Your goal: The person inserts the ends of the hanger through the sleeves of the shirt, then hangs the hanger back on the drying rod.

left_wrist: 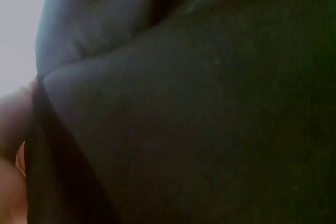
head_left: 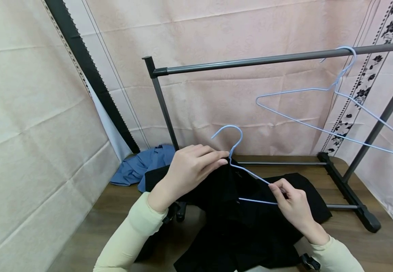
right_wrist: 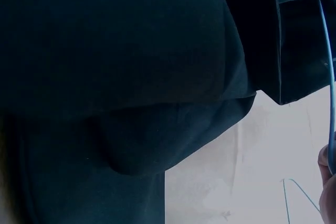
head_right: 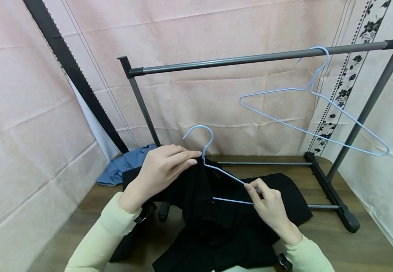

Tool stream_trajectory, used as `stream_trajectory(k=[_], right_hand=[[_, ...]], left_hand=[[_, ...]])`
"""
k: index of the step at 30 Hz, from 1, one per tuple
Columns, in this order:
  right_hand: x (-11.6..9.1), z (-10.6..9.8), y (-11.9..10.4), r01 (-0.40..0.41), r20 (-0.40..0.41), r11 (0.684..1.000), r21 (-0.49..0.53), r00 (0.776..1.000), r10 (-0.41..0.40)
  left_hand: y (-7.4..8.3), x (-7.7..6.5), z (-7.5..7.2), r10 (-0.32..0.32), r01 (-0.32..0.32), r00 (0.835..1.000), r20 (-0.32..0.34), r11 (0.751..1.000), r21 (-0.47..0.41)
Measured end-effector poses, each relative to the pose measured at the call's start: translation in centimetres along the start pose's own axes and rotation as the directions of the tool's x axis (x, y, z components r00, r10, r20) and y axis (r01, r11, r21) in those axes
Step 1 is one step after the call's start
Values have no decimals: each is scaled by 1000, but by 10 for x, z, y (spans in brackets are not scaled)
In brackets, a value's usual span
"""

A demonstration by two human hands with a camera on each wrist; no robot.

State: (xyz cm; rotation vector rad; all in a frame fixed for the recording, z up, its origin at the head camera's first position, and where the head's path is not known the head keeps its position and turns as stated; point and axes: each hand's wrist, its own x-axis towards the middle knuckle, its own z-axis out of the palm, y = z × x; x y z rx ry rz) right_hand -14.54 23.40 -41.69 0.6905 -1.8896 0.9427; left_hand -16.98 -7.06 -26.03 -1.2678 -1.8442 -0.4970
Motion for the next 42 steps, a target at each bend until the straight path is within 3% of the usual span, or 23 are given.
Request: stream_trajectory(k=[5,9,13,18,25,28,32,34,35,37,42], right_hand=[[-2,0,0,-11,-16,1000,-13,1000,11],[-3,0,1,-18,-34,1000,-16,999,17],[4,-2,-6,-30,-49,1000,5,998,30],[10,-4,-14,-53,-74,998,17,996,54],[6,-6,-8,-71,-105,997,27,992,74],[6,-7,-7,-73,-107,997,28,991,76],[7,-8,-8,-78,-112,997,22,991,80],[8,-9,-9,-80,-109,997,20,991,82],[8,-10,-9,-81,-107,996,20,991,83],[9,-10,-10,-82,-103,996,17,991,84],[6,-10,-5,-69,-99,998,8,993,69]], left_hand=[[0,-7,4,11,-13,999,41,999,43],[-2,-12,-3,8,-16,996,85,995,95],[-6,-16,-15,-51,38,994,100,991,130],[-18,-21,-29,-141,128,983,118,986,107],[-37,-32,-49,-196,181,971,137,977,115],[-47,-39,-61,-272,262,951,149,962,80],[-60,-48,-67,-387,402,887,254,916,-8],[-64,-53,-65,-411,448,857,313,892,-55],[-65,-55,-64,-411,459,850,330,885,-79],[-67,-58,-59,-398,463,850,346,877,-129],[-67,-58,-50,-323,402,886,333,893,-202]])
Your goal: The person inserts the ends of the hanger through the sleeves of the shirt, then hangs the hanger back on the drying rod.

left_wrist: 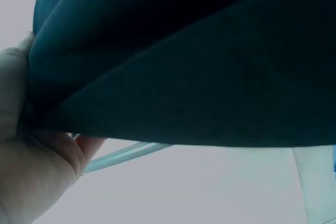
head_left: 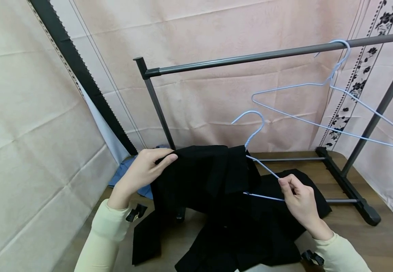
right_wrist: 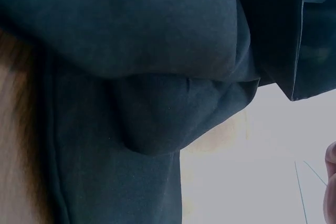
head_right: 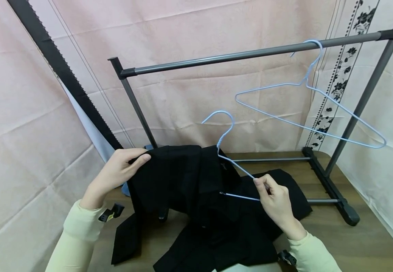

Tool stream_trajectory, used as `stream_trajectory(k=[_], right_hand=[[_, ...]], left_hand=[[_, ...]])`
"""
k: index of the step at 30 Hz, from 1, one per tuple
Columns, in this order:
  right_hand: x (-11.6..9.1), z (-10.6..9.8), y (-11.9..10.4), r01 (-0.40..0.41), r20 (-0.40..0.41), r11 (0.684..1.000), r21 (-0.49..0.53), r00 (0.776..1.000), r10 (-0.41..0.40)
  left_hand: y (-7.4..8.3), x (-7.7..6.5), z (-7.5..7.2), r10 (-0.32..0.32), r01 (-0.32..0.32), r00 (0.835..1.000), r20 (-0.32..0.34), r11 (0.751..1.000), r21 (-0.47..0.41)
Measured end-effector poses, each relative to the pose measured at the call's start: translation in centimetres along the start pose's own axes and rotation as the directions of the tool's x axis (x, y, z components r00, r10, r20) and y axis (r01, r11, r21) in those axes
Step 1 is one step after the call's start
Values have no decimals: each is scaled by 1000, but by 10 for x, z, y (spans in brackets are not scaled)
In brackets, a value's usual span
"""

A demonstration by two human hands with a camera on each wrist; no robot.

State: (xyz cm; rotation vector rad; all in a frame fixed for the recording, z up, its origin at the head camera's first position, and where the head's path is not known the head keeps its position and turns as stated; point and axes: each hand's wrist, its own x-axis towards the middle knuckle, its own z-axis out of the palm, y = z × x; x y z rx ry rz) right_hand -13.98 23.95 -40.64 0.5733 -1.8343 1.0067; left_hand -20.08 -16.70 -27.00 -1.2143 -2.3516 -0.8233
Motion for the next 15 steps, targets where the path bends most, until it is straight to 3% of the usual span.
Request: stream_trajectory(k=[3,10,15], right_hand=[[-3,1,6,9,13,1000,-11,1000,-9],[-7,2,12,10,18,999,-40,1000,-9],[-7,4,13,57,26,997,-41,998,-56]], left_hand=[[3,3,3,25,-26,1000,15,999,22],[16,7,5,34,-36,999,14,983,182],[27,13,9,26,-30,999,24,981,190]])
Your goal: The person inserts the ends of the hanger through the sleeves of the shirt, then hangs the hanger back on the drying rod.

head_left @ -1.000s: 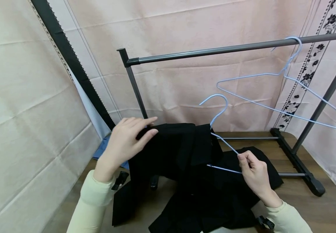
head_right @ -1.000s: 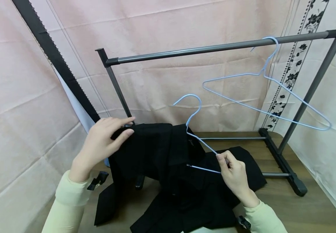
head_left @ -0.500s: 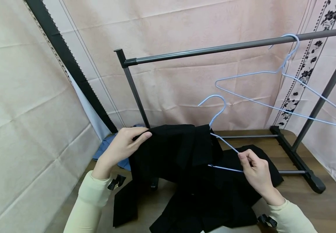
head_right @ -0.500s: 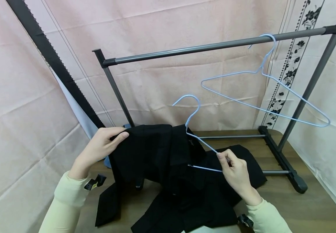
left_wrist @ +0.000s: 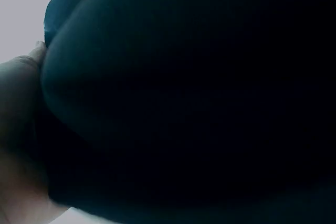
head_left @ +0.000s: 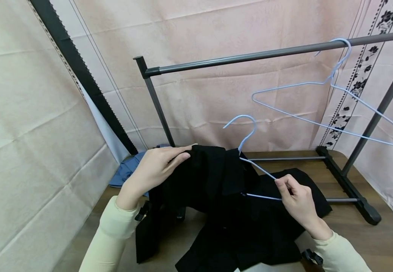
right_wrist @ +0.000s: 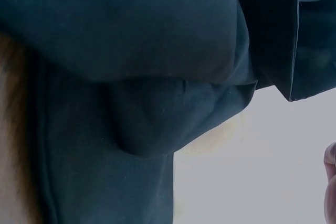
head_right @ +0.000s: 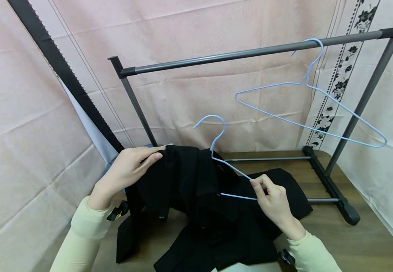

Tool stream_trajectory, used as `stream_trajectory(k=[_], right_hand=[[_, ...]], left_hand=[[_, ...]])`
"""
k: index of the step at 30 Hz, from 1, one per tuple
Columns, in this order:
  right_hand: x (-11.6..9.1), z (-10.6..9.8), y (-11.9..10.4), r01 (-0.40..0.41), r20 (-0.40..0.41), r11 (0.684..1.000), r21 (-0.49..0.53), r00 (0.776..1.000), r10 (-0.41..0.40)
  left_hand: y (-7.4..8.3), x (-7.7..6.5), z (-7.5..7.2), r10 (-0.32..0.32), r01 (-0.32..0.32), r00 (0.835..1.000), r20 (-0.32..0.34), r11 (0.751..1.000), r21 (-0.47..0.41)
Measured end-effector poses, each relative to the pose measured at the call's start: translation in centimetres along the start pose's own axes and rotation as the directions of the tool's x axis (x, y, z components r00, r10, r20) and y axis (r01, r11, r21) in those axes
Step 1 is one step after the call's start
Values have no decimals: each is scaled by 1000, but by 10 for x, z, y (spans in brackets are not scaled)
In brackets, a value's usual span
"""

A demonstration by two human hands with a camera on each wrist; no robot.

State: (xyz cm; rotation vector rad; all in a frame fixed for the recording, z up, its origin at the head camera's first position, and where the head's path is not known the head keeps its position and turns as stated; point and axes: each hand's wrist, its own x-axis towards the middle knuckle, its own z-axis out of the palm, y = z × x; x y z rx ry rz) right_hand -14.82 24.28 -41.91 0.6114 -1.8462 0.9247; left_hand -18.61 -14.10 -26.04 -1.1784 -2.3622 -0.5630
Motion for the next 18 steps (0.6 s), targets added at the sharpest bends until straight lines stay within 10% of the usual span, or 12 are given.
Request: stream_trajectory(k=[18], right_hand=[[5,8,-8,55,17,998,23,998,-55]], left_hand=[[30,16,29,21,-15,999,49,994,-111]])
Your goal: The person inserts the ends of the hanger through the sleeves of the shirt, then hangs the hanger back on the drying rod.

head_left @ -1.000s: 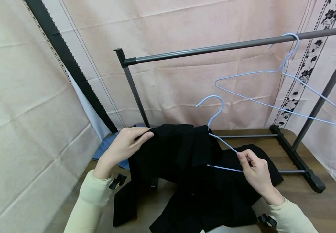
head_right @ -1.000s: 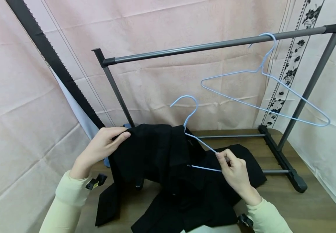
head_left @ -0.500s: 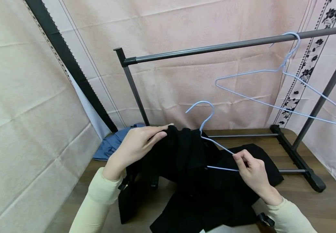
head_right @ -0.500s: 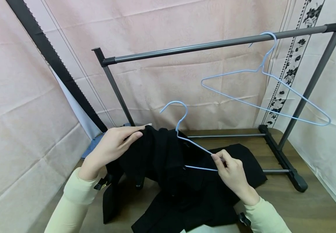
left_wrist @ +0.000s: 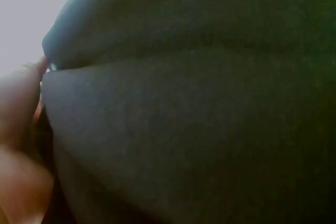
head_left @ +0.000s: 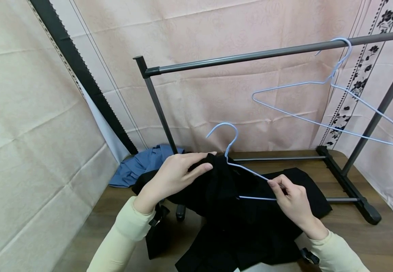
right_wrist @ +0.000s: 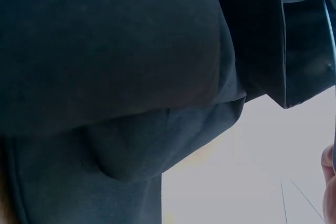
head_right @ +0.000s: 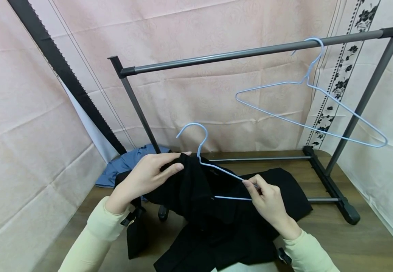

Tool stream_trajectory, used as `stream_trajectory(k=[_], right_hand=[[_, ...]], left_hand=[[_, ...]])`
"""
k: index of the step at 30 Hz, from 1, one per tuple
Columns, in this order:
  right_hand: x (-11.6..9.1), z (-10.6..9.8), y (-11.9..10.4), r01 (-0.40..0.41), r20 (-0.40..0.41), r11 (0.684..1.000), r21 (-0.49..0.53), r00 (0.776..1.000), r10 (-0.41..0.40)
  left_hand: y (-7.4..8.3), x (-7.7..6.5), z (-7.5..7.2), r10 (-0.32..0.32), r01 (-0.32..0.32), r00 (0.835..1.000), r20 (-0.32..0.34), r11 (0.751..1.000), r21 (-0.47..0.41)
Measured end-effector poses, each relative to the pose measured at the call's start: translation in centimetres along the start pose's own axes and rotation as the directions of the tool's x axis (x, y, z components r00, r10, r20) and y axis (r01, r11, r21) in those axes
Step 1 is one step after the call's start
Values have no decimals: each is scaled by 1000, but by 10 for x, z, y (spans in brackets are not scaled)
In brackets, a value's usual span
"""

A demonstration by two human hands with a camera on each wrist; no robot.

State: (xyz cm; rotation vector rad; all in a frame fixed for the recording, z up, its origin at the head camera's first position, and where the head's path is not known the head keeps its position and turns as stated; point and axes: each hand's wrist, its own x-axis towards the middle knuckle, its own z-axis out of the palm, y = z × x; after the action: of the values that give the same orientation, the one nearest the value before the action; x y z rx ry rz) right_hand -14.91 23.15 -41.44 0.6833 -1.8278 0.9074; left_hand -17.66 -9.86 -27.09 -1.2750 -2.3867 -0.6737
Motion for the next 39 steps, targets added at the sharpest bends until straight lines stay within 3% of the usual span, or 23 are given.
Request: stream_trajectory(k=[12,19,29,32,35,37,39], right_hand=[[1,7,-5,56,39,998,-4,998,-55],[3,8,-8,75,52,997,7,996,-75],[10,5,-8,39,4,999,3,999,-39],[10,2,-7,-11,1,1000,-12,1000,11],[8,-3,-5,-120,31,992,-26,992,121],[6,-7,-4,-210,67,978,-14,975,210],[4,-9,-3,-311,128,950,13,943,306]], left_hand=[[4,3,15,-65,64,997,-40,997,-31],[3,2,17,-43,38,997,-60,997,-67],[-2,1,23,-7,-5,988,-153,997,-78],[-5,0,23,-11,-6,982,-189,996,-88],[-7,0,21,-24,-1,973,-231,994,-106],[-9,0,20,-35,3,968,-249,992,-128],[-10,-1,19,-46,8,965,-258,989,-146]])
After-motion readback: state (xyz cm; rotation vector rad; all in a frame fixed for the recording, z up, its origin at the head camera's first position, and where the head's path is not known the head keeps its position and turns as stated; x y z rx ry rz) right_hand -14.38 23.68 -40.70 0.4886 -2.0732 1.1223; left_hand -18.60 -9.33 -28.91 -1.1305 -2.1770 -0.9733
